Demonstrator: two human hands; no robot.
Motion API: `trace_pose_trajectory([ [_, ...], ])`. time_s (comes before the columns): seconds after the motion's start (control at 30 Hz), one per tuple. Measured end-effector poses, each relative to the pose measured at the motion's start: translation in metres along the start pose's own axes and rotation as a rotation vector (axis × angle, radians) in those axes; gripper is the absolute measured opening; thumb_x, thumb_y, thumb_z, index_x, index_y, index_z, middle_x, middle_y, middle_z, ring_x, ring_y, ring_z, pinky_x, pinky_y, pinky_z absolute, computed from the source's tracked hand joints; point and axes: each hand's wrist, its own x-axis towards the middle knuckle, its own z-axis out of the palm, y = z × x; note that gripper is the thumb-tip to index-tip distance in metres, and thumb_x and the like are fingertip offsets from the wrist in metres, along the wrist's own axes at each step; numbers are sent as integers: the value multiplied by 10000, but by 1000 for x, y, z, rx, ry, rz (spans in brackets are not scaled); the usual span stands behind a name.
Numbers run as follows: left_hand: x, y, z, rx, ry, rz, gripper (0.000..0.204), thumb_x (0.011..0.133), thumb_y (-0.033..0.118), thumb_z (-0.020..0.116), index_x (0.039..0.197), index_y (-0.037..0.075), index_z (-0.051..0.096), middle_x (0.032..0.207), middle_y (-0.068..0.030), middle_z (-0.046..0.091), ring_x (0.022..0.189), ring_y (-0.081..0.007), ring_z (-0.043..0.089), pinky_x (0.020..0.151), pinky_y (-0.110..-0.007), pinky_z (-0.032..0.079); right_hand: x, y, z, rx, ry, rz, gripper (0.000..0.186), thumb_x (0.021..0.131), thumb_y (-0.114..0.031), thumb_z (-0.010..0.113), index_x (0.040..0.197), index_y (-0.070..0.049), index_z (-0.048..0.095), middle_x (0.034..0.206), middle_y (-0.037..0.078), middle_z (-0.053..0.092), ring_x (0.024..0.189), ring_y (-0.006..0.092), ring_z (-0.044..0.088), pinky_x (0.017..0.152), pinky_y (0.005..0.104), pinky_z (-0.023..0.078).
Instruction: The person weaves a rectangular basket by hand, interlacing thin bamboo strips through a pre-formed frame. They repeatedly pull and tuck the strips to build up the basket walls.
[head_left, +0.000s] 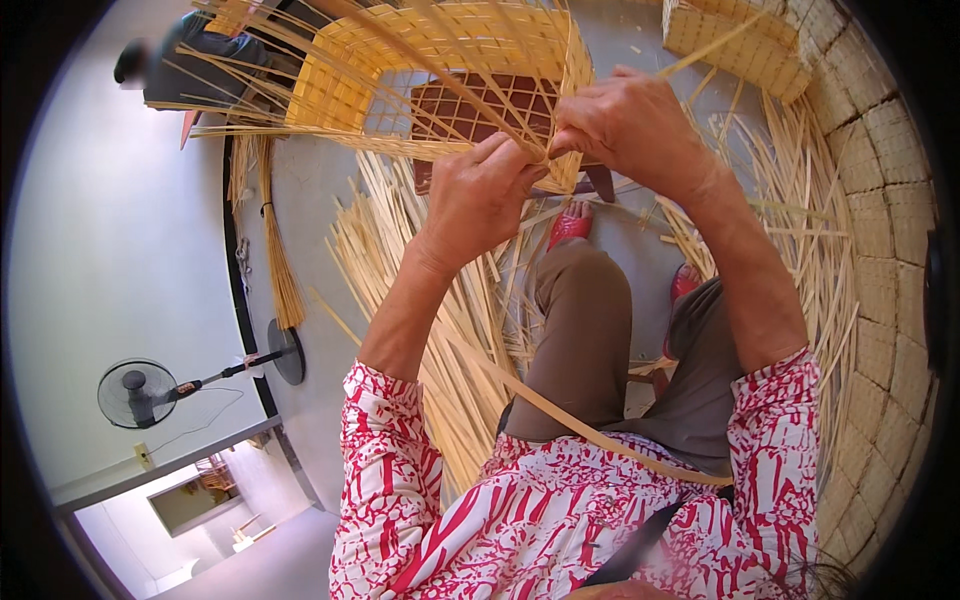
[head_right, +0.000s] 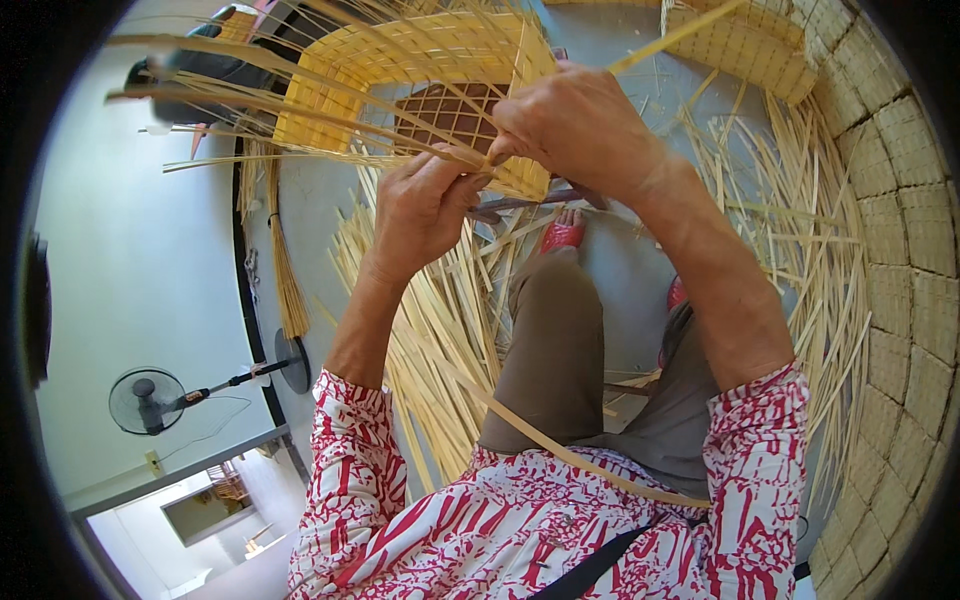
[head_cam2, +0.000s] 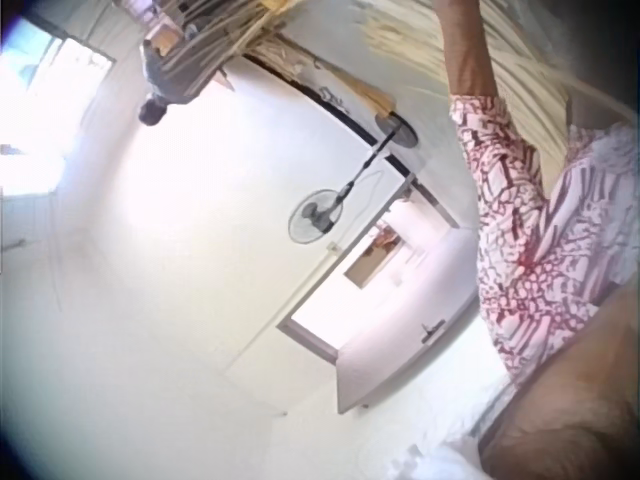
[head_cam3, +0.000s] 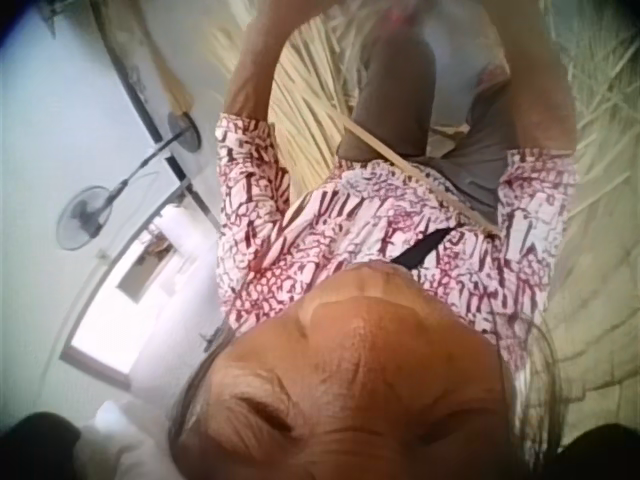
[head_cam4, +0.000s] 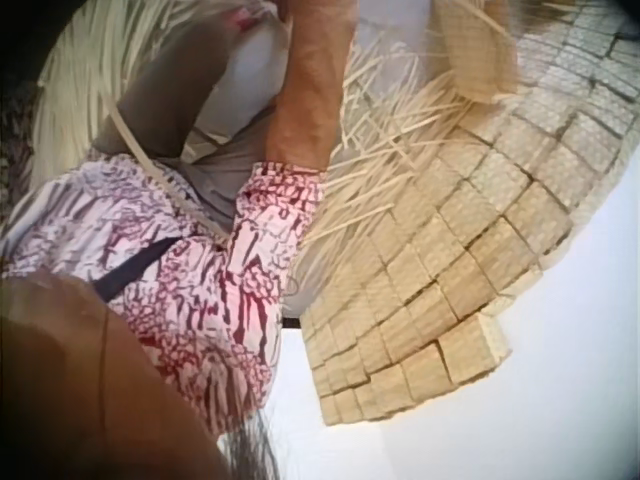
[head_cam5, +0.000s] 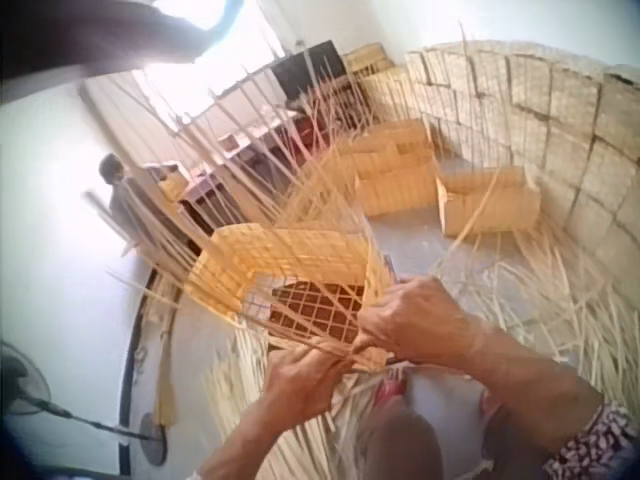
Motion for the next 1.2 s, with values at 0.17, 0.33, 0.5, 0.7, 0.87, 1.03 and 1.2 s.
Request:
trace_pose_trajectory([
  [0.17,-1,-4,-5,-39,-61,16,101,822,9,746,897,30,682,842,-84,702,708,-253,688,621,-335,532,10,8,-1,90,-107,-69,417,887,-466,652,731,-91,557,673,110,590,706,365,620,675,437,482],
  [0.33,-6,-4,-5,-252,-58,-102,128,876,90,728,958,55,637,864,-93,697,716,-283,688,610,-371,537,13,-3,-8,57,-115,-107,378,828,-417,712,699,-86,583,659,110,609,712,358,631,707,444,490],
  [0.5,-9,-11,-6,-151,-107,-98,188,861,87,761,977,37,622,880,-83,697,734,-244,731,610,-336,556,14,-5,-9,37,-108,-99,343,806,-397,726,703,-90,612,675,100,637,723,325,648,779,415,491],
  [0.7,-12,10,1,-2,177,-302,144,836,64,805,906,-3,699,841,-102,709,701,-170,723,623,-290,564,20,-20,-3,-98,155,-29,233,754,-300,779,824,-85,722,760,76,703,823,253,695,902,404,461],
  [0.87,-25,-7,7,-61,399,-441,73,850,22,770,854,-13,706,805,-80,676,658,-140,667,593,-270,533,14,-46,4,298,224,320,126,891,-145,683,983,-59,673,928,64,684,840,291,670,844,409,506],
  [1.03,-38,-18,4,-153,373,-399,52,855,28,764,857,-7,725,795,-76,672,666,-137,667,597,-267,538,-1,-16,63,1429,206,958,221,1034,-166,523,1180,-28,615,1067,113,694,933,255,690,830,379,562],
  [1.2,-43,-25,4,-201,383,-337,46,854,17,765,882,-1,732,841,-91,693,675,-142,687,579,-262,546,16,-12,42,2007,446,1074,265,1074,-225,470,1190,-29,606,1056,131,696,908,232,683,895,378,572],
])
